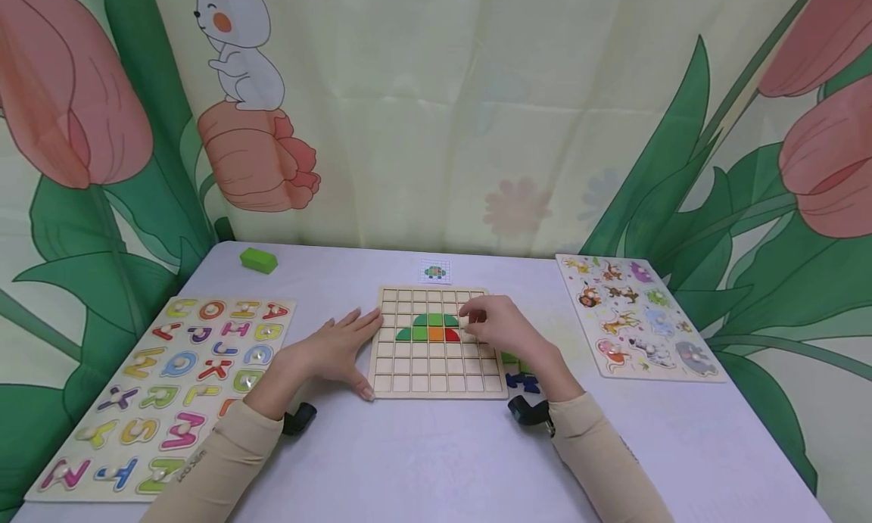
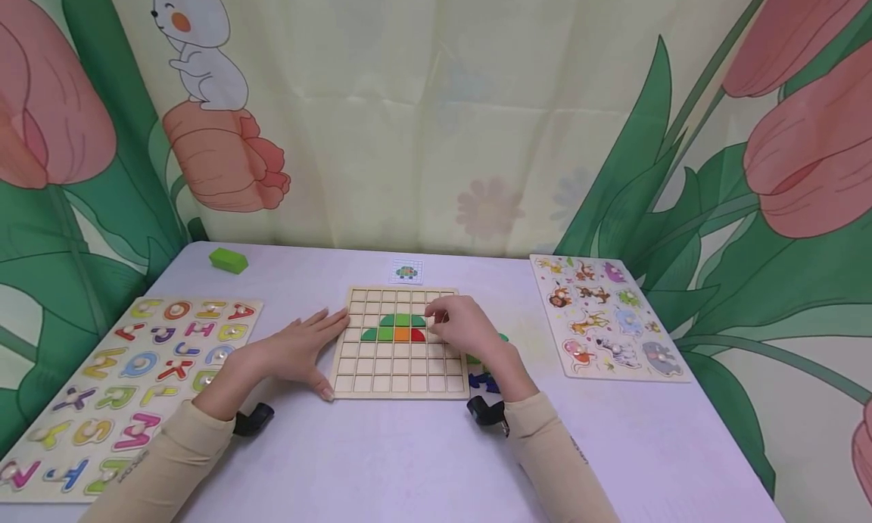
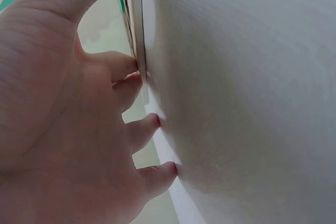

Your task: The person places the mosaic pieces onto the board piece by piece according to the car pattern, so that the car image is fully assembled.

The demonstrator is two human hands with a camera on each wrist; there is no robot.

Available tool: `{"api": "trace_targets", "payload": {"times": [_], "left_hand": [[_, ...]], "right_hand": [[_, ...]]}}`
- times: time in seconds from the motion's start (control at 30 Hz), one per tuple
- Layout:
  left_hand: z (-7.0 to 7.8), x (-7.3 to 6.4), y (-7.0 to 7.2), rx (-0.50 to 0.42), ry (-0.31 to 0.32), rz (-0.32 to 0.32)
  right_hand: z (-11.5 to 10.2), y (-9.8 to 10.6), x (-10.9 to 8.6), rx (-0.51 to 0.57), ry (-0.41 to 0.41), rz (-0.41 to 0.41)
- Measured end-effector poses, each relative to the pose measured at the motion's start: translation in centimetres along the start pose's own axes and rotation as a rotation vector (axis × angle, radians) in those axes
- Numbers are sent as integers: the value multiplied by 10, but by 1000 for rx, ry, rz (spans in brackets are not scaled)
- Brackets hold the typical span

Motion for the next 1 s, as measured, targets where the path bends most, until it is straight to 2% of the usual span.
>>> {"api": "trace_targets", "payload": {"times": [0.27, 0.53, 1.0], "left_hand": [[0, -1, 0, -4, 12, -3], [3, -2, 0, -5, -1, -1], [1, 0, -1, 2, 1, -5]], "right_hand": [[17, 21, -6, 7, -25, 2], [51, 40, -9, 19, -71, 31], [95, 51, -16, 80, -117, -82]]}}
Point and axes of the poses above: each hand's wrist, its own x-axis towards the middle knuckle, its own y-axis out of the back of the hand, z = x × y, the point moved 7 cm from there along x, towards the middle knuckle, and after that the axes turned 7 degrees about -y, right-handed, at the moved point
